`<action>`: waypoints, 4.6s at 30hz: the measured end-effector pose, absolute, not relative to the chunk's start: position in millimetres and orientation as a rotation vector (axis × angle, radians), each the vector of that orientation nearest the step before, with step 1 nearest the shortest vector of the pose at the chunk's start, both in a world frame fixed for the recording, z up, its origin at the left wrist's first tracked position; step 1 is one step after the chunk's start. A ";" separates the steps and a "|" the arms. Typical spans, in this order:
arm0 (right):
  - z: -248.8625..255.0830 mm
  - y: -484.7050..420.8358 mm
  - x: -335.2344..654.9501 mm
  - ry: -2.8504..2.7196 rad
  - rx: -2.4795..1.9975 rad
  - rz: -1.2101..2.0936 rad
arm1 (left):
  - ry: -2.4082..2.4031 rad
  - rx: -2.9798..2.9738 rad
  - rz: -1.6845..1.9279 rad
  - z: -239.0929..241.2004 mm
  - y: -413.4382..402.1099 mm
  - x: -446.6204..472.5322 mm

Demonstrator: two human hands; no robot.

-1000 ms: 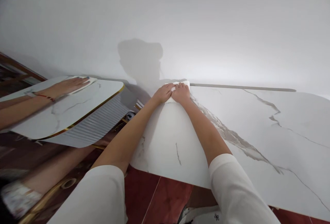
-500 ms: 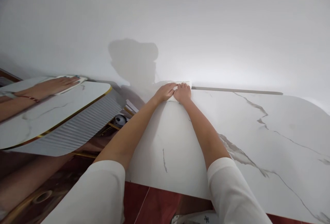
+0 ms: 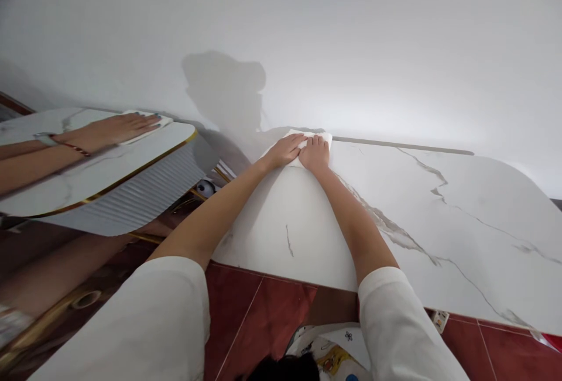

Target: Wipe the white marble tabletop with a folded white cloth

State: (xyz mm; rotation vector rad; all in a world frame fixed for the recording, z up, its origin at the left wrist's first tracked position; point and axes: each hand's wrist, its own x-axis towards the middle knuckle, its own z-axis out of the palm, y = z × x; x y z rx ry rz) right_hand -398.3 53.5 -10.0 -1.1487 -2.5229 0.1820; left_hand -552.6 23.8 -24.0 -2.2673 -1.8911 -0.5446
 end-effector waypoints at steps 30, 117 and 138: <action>-14.2 -91.4 -362.6 -2.488 -1.125 0.170 | -1.841 -2.330 -0.429 -23.1 -122.9 -521.8; -10.2 112.9 -358.2 -2.568 -1.065 0.143 | -2.010 -2.149 -0.499 -20.1 71.3 -498.4; -10.4 73.2 -325.8 -2.531 -1.177 0.082 | -1.955 -2.203 -0.543 -23.2 45.2 -468.6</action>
